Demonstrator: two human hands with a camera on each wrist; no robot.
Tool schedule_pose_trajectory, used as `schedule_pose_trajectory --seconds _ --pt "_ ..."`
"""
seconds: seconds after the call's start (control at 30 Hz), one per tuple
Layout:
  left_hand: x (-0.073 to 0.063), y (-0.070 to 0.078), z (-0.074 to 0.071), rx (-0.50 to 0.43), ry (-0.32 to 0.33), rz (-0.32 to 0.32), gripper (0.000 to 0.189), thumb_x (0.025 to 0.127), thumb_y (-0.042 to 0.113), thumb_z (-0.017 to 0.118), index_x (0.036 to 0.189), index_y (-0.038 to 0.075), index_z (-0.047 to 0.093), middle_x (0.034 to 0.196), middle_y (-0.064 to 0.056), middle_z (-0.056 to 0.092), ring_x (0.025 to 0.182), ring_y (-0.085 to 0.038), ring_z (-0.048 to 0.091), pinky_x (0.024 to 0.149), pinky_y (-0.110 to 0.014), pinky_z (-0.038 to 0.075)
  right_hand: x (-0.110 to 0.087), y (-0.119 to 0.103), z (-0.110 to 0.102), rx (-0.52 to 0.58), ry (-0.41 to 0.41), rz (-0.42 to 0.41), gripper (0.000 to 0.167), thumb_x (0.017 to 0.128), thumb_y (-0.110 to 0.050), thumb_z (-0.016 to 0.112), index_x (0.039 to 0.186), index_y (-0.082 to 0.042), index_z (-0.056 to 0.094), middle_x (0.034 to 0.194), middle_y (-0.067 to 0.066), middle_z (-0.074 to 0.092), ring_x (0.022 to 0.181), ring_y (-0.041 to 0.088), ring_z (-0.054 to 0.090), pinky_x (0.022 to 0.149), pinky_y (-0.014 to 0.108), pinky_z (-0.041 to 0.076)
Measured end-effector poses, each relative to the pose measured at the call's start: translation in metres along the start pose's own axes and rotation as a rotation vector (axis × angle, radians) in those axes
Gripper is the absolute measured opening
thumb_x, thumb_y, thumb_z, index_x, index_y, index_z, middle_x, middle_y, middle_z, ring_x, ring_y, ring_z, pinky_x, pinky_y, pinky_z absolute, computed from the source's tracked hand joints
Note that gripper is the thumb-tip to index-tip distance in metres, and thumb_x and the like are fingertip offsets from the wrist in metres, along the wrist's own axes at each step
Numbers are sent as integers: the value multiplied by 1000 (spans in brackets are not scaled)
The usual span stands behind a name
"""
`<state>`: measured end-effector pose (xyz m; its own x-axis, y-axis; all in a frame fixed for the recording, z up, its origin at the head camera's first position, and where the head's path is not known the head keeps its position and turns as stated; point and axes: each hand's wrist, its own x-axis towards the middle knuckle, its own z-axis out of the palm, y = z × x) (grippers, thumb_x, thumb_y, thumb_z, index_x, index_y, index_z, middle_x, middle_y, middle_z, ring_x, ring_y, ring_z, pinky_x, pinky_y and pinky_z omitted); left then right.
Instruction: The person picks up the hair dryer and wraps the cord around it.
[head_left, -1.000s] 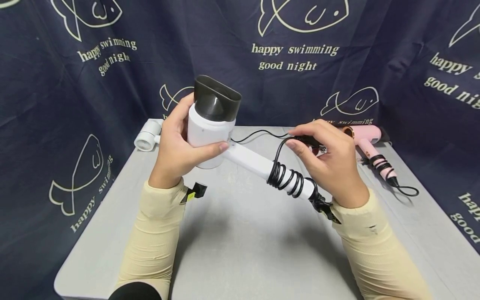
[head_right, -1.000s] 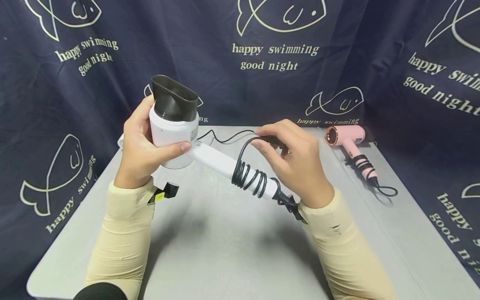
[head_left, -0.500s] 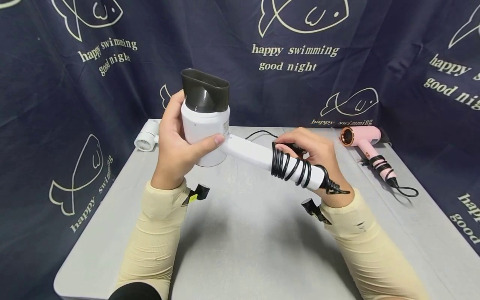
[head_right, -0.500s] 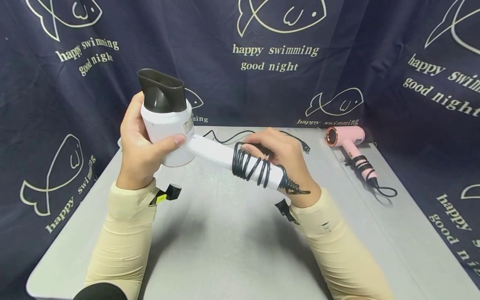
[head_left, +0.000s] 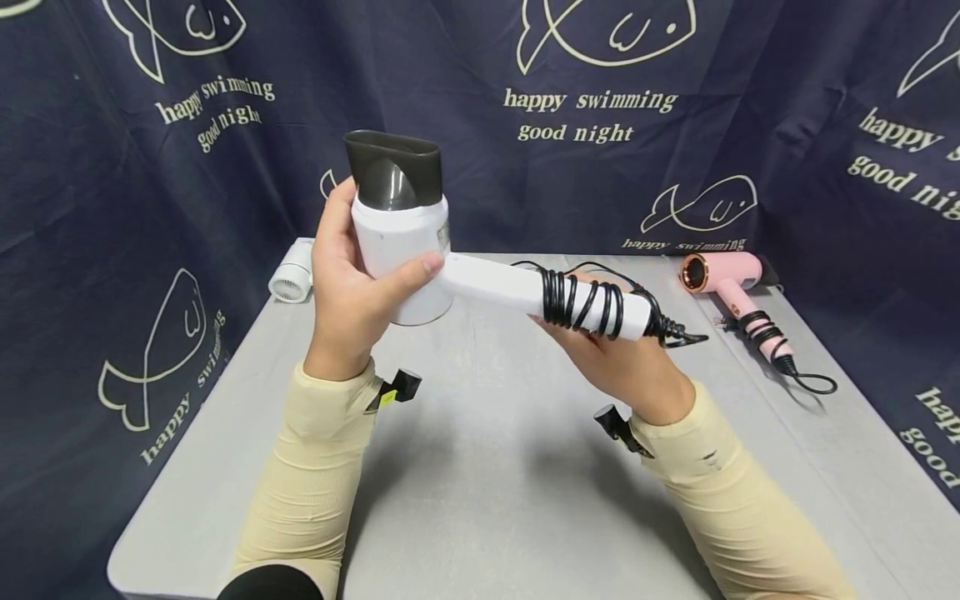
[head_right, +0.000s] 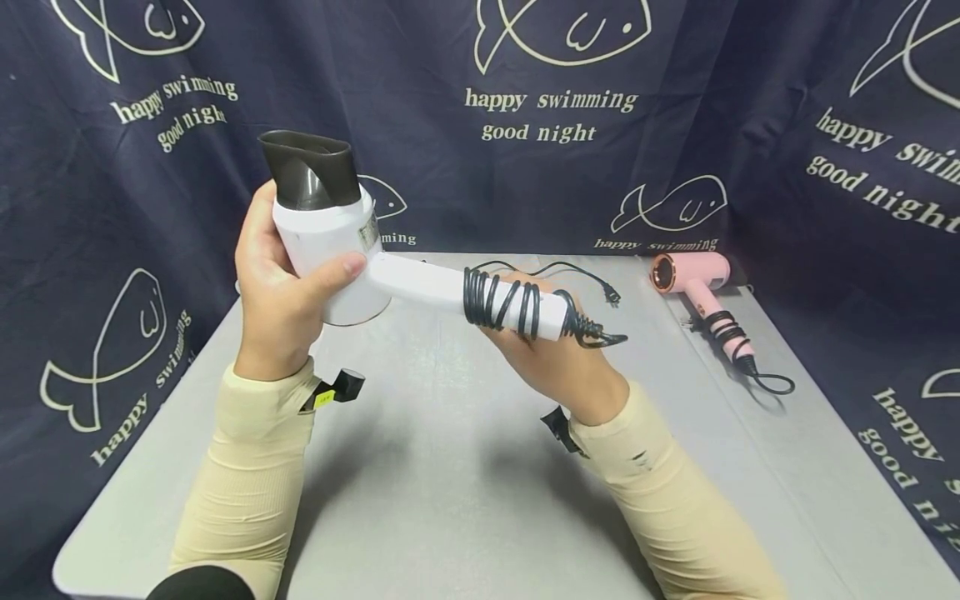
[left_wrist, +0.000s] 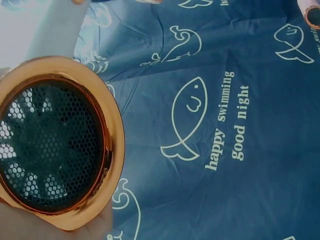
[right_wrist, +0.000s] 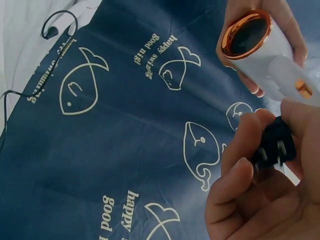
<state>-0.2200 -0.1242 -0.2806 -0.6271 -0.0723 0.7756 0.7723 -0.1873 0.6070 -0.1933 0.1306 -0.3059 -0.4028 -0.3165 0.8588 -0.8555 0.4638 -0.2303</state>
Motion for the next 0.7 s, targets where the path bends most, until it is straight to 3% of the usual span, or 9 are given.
schedule_pose_trajectory --seconds 0.07,0.17,0.27,0.37,0.57,0.7 --pt "0 0 0 0 11 -3 76 70 1 86 140 8 57 127 -16 64 108 -39 63 85 -40 56 -7 4 -3 72 -62 63 15 87 -7 80 83 -12 67 65 -4 45 58 5 38 52 21 31" --pt "0 0 1 0 34 -6 76 70 0 86 140 9 57 126 -16 64 107 -39 64 85 -40 57 -13 8 -6 -1 -156 129 17 89 -16 80 84 -15 64 66 -6 48 55 5 41 50 20 33" --pt "1 2 3 16 58 1 74 71 0 86 139 9 57 124 -16 65 105 -38 65 85 -39 58 -16 9 -6 -78 -203 129 17 89 -18 80 85 -14 64 69 -7 57 54 6 46 51 21 40" --pt "1 7 6 26 90 8 71 72 0 84 137 8 58 121 -13 67 104 -36 66 86 -38 57 -17 8 -4 -116 -203 85 16 88 -18 79 94 -9 67 74 -4 61 55 9 50 51 24 44" --pt "1 14 11 25 139 10 72 72 -1 82 138 6 57 119 -11 67 105 -34 66 88 -36 56 -16 7 -3 -108 -178 18 43 89 -20 78 127 -2 68 85 4 62 58 13 53 53 25 45" --pt "1 14 11 27 149 11 74 71 -1 83 140 5 56 121 -11 66 106 -34 65 89 -37 56 -15 6 -2 -93 -142 -5 44 92 -23 76 129 -1 68 91 8 66 57 13 50 53 25 43"
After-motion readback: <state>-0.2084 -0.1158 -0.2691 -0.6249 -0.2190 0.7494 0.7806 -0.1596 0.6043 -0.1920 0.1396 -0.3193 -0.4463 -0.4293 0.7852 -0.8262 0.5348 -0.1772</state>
